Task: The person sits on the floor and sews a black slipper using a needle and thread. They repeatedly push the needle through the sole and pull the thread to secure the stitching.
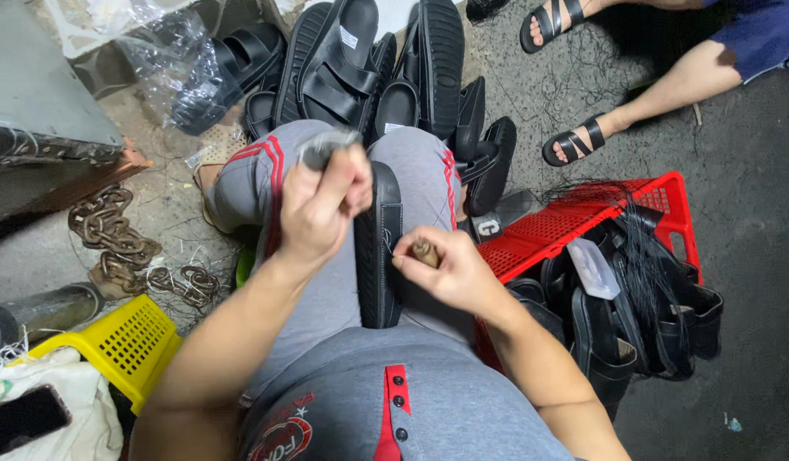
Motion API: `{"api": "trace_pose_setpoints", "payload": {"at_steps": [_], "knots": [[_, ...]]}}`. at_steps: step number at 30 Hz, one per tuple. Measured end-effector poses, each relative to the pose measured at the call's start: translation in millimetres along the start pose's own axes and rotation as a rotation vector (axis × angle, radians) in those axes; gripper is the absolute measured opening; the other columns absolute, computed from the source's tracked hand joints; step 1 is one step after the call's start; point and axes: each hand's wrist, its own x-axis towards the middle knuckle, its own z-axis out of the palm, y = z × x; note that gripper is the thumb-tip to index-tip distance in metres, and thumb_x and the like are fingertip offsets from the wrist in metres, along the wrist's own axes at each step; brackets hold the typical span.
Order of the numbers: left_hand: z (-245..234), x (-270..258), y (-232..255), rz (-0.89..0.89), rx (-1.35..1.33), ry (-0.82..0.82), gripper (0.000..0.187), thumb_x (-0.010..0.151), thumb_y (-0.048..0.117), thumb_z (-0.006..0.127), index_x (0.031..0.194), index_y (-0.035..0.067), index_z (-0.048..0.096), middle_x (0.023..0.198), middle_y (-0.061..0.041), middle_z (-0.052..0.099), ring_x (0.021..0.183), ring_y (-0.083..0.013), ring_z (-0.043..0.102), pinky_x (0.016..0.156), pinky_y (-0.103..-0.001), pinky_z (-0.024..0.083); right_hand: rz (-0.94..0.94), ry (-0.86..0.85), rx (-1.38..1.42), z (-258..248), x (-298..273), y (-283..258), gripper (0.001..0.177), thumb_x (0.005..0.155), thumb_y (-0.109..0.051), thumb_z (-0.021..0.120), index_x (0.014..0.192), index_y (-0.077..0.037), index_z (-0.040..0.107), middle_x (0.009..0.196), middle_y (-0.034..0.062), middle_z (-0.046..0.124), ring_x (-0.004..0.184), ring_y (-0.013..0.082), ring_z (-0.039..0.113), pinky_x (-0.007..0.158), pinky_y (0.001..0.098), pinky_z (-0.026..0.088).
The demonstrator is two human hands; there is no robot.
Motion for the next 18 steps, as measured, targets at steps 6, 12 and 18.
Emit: {"api": "trace_pose_setpoints", "payload": {"at_steps": [6, 12, 18], "knots": [[29.6, 80.3, -3.2, 0.002, 0.258, 0.024, 0.030, 0.096, 0.033, 0.050, 0.077, 0.010, 0.054, 0.054, 0.005, 0.037, 0.044, -0.0042, 0.033, 0.038, -0.020, 0.027, 0.334, -0.142, 0.373, -7.7, 19.3, -13.4, 0.008, 0.085, -0.011, 0.068, 0.079, -0.008, 0.063, 0.052, -0.0031, 0.048, 0.039, 0.0043, 0.039, 0.033, 0.0183, 0.032], [-25.3, 107.5, -17.9, -0.176, -0.194, 0.348, 0.027, 0.084, 0.034, 0.064, 0.076, 0.010, 0.056, 0.050, 0.006, 0.031, 0.038, -0.0033, 0.026, 0.031, -0.021, 0.012, 0.183, 0.010, 0.188, -3.9, 14.9, -3.7, 0.007, 0.086, -0.013, 0.069, 0.082, -0.012, 0.064, 0.066, -0.0072, 0.049, 0.058, 0.0037, 0.036, 0.055, 0.0202, 0.031], [-44.8, 65.9, 79.5, -0.342, 1.026, -0.278, 0.028, 0.104, 0.037, 0.041, 0.095, 0.011, 0.049, 0.089, 0.000, 0.060, 0.046, -0.0015, 0.039, 0.041, -0.014, 0.032, -0.205, -0.022, -0.543, -22.0, -13.3, 1.4, 0.039, 0.099, -0.020, 0.049, 0.138, -0.014, 0.048, 0.093, 0.0062, 0.051, 0.069, 0.0212, 0.057, 0.039, 0.0335, 0.042]]}}
